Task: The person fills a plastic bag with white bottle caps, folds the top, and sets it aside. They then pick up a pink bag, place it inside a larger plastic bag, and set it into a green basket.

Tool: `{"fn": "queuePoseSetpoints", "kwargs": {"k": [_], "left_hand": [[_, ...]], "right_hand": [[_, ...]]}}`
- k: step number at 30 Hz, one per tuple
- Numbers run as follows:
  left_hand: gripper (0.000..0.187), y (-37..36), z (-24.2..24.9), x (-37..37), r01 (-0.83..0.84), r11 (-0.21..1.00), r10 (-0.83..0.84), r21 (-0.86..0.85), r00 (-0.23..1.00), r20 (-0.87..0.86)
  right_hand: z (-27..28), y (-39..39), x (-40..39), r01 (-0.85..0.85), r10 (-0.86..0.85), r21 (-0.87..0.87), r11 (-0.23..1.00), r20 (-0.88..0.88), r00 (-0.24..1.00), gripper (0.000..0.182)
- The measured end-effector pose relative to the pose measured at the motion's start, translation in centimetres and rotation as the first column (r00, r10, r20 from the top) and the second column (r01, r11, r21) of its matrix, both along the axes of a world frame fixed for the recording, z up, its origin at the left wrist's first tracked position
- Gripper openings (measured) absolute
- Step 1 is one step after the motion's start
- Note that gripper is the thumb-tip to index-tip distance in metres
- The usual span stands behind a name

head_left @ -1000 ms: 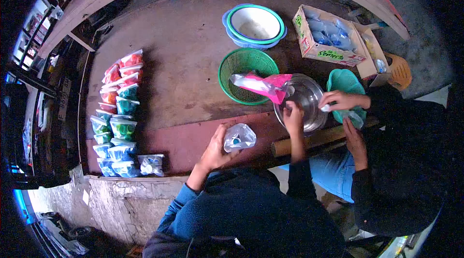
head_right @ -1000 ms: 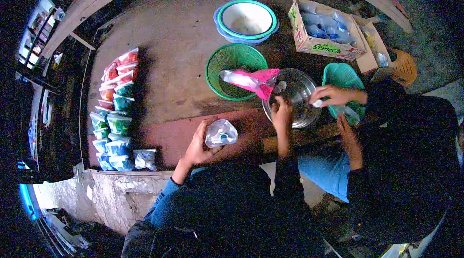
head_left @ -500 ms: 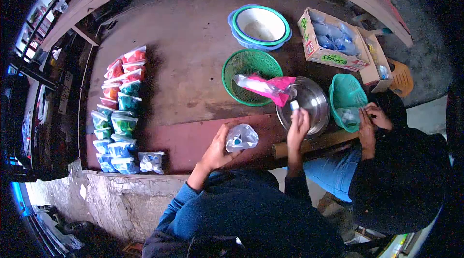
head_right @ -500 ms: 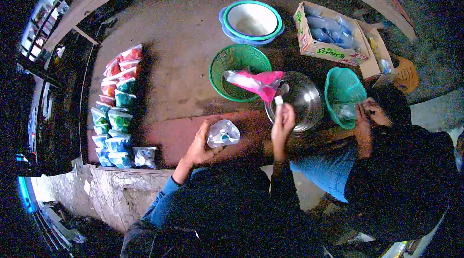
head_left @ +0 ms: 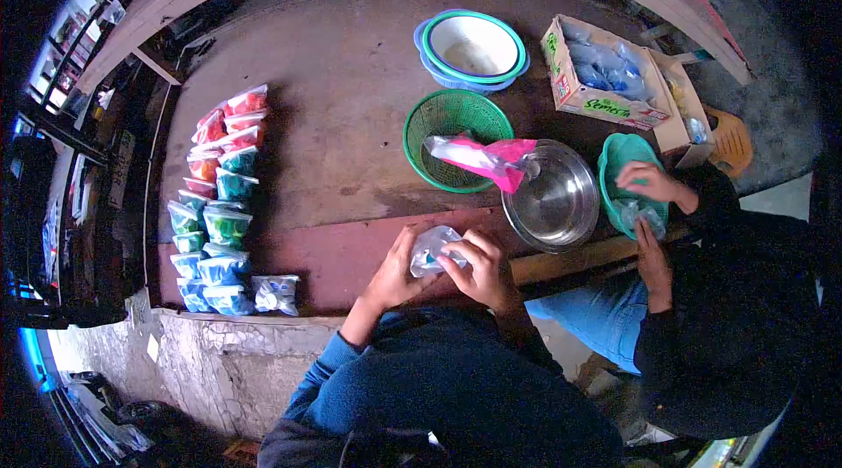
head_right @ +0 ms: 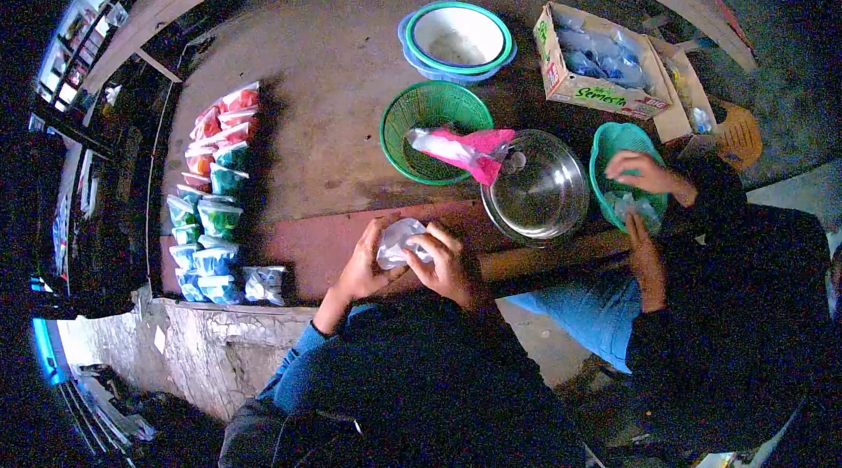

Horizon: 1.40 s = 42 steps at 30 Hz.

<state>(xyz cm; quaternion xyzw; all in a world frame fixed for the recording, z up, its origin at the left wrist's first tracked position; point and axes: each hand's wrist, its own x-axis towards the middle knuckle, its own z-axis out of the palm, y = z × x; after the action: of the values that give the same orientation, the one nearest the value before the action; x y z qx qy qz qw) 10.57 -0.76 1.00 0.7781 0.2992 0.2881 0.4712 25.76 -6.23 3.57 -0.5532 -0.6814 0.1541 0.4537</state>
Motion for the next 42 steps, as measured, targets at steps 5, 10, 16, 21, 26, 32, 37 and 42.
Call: {"fn": "queuePoseSetpoints", "kwargs": {"k": [5, 10, 16, 21, 26, 32, 37, 42], "left_hand": [[0.063, 0.0, 0.0, -0.2, 0.002, 0.997, -0.001, 0.078, 1.000, -0.012], [0.070, -0.1, -0.2, -0.4, -0.013, 0.999, 0.010, -0.052, 0.999, -0.043], [0.069, -0.1, -0.6, -0.5, -0.020, 0.999, 0.018, -0.026, 0.996, -0.083], [0.067, 0.2, -0.2, -0.5, -0.008, 0.999, 0.010, 0.045, 0.999, -0.049], [0.065, 0.2, 0.0, -0.5, -0.021, 0.999, 0.025, 0.042, 0.996, -0.086], [0.061, 0.4, -0.1, -0.2, -0.003, 0.999, 0.005, 0.032, 0.999, -0.053], [0.061, 0.3, -0.7, -0.2, -0.013, 0.999, 0.015, 0.038, 0.999, -0.051], [0.062, 0.1, 0.2, 0.1, 0.007, 0.999, -0.006, 0.032, 0.999, -0.041]], "right_hand": [[-0.5, 0.1, 2.0, 0.229, -0.226, 0.034, 0.973, -0.070, 0.972, 0.008], [-5.3, 0.7, 6.8, 0.547, -0.580, -0.277, 0.790, -0.050, 0.813, 0.017], [-12.8, 3.3, 14.2, 0.575, -0.525, -0.072, 0.815, 0.329, 0.785, 0.026], [-13.4, 6.4, 16.3, 0.635, -0.430, -0.176, 0.752, 0.598, 0.676, 0.038], [-16.2, 7.0, 18.3, 0.624, -0.393, -0.241, 0.743, 0.597, 0.699, 0.030], [-13.1, 3.1, 14.4, 0.647, -0.654, -0.147, 0.748, -0.002, 0.756, 0.023], [-6.6, 0.3, 7.6, 0.791, -0.751, -0.063, 0.608, -0.367, 0.549, 0.017], [-0.1, -0.4, 0.5, 0.246, -0.250, 0.166, 0.955, -0.002, 0.968, 0.016]]}}
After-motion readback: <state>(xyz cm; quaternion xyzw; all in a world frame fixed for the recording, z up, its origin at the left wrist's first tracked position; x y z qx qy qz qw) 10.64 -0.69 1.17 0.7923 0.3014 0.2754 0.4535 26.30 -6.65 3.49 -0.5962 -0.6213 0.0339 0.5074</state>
